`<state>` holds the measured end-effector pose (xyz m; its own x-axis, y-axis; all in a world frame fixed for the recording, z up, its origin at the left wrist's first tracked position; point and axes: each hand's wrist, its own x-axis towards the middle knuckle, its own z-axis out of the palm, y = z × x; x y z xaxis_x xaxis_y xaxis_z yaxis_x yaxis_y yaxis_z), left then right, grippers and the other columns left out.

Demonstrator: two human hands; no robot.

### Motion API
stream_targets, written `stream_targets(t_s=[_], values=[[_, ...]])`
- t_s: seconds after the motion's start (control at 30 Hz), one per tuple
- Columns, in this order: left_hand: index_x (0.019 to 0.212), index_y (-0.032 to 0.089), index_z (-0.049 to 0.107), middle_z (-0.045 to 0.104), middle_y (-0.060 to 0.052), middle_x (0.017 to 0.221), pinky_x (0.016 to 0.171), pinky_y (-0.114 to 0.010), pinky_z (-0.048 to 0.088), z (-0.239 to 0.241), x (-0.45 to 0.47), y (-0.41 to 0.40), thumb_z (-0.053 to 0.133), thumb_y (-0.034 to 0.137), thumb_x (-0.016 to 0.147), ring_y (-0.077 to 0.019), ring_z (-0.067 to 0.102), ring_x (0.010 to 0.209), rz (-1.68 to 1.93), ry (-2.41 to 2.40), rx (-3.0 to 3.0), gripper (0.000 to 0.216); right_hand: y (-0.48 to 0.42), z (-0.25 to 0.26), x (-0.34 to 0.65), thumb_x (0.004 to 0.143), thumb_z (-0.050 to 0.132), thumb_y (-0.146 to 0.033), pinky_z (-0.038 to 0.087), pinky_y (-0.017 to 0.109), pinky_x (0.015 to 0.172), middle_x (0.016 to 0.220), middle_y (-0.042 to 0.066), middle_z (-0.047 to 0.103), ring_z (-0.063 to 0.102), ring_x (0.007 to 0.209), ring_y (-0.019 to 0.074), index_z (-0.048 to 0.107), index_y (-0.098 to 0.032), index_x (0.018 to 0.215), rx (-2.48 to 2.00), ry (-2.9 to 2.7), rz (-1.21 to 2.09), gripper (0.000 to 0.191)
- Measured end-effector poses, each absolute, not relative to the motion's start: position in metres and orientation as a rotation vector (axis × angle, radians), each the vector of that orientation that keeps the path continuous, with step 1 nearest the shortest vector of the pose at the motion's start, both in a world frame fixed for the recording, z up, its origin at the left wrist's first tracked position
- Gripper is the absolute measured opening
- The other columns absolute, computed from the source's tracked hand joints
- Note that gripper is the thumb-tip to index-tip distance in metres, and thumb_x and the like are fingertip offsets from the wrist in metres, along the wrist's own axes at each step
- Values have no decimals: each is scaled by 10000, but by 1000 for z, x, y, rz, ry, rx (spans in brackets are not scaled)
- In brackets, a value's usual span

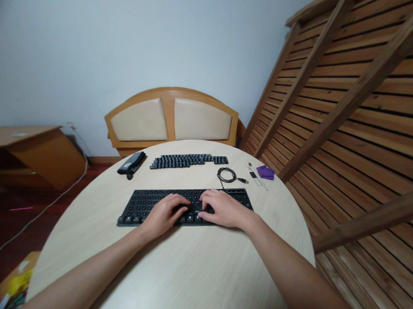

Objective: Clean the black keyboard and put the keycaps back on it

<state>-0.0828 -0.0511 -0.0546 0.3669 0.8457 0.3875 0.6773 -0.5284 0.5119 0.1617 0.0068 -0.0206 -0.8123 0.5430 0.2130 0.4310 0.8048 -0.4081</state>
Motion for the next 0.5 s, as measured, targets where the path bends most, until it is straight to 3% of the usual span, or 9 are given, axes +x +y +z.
stream_targets(t_s=[0.17,0.5], values=[[1069,213,689,741,-41,1049,918,-401,520,-51,-81,-51,624,210,966,-229,655,997,874,1349,2370,122,9,-24,158,932,672,-290,485,389,907,1026,58,699,622,989,231,652,-215,934,-672,-2660,488,78],[1060,227,708,754,-39,1035,921,-398,512,-53,-81,-52,650,259,958,-231,671,994,855,1367,2358,121,6,-26,154,950,611,-225,482,389,924,1013,60,711,629,987,223,693,-218,1008,-576,-2659,487,101]])
